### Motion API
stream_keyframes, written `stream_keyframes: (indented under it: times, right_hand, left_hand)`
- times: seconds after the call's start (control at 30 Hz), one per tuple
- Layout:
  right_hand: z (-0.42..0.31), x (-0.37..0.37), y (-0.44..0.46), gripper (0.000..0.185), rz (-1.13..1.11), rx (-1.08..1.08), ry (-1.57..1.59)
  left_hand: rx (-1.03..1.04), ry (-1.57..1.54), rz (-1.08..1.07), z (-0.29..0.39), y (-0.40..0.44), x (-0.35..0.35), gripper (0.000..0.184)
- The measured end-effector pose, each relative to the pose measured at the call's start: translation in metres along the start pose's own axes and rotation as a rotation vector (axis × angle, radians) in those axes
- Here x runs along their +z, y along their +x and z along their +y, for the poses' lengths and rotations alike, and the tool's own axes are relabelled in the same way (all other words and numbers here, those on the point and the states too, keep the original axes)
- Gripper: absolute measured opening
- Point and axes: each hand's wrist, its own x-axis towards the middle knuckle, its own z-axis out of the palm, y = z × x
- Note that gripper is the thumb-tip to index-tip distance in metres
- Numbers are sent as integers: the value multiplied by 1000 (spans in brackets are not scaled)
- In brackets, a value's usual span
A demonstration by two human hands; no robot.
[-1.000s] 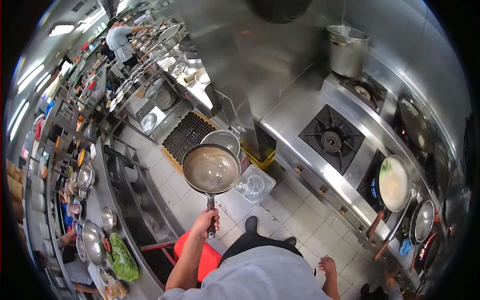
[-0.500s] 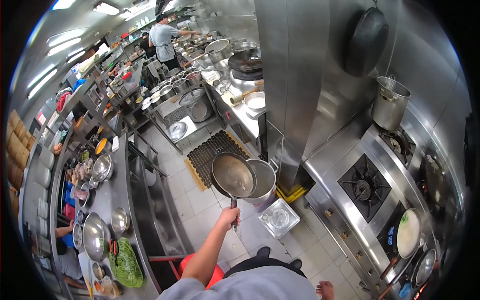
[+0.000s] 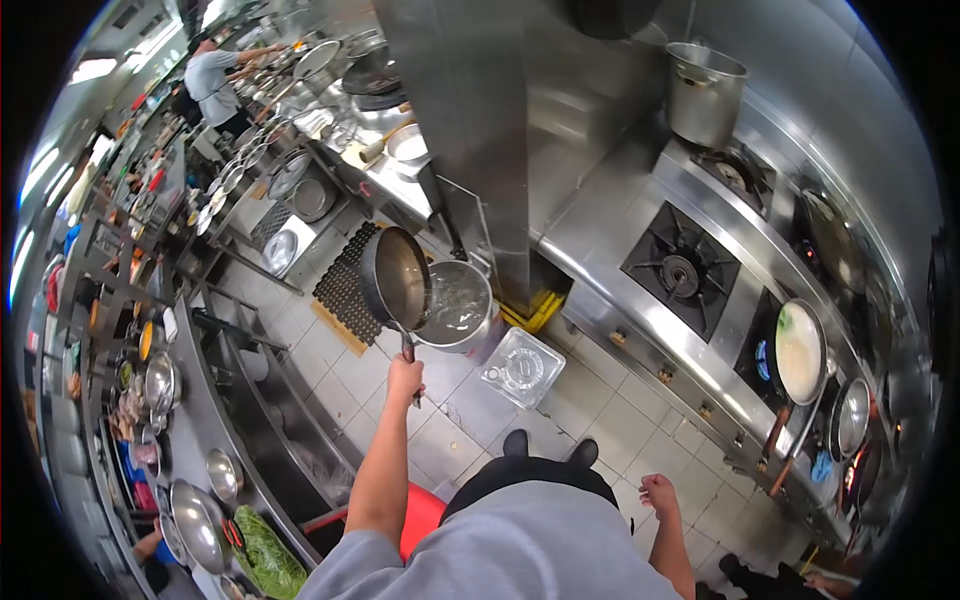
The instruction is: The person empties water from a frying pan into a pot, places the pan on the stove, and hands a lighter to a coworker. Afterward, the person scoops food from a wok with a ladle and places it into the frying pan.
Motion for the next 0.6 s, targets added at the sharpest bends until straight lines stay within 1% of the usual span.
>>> stream_keyframes:
  times: [0.03, 0.07, 0.13, 0.17, 0.23, 0.3, 0.33, 0.37, 0.4, 0.43, 0.5, 0.57, 0.6]
  right_hand:
    - [3, 1, -1, 16, 13, 7, 11]
    - [7, 2, -1, 16, 6, 16, -1]
    - [14, 4, -2, 16, 10, 27, 1]
    - [17, 5, -4, 16, 9, 31, -1]
    - [25, 6, -7, 16, 43, 40, 31]
    - [35, 4, -9, 17, 7, 41, -2]
    - [41, 3, -8, 17, 45, 49, 36]
    - [43, 3, -7, 17, 31, 49, 2]
    - [45, 3, -6, 18, 12, 48, -36]
    - [45, 3, -6, 19, 18, 40, -32]
    - [46, 5, -6, 21, 40, 23, 0]
    - [49, 8, -6, 23, 58, 6, 21]
    - [51, 10, -5, 24, 34, 0, 14]
  left_hand:
    - [37, 66, 29, -1, -1, 0, 19]
    - [43, 71, 14, 0, -4, -1, 19]
    - [65, 303, 87, 0, -9, -6, 24]
    - [183, 412, 156, -33, 12, -5, 30]
    - [311, 492, 216, -28, -9, -10, 32]
    - [379, 480, 216, -41, -13, -14, 32]
    - [334, 517, 240, -35, -26, -14, 28]
    - [307, 607, 259, -45, -24, -14, 24]
    - [319, 615, 269, -45, -33, -16, 22]
    - [280, 636, 308, -47, -38, -15, 23]
    - [296, 609, 270, -50, -50, -20, 23]
    - [452, 528, 171, -79, -39, -29, 19]
    - [468, 528, 156, -74, -45, -28, 19]
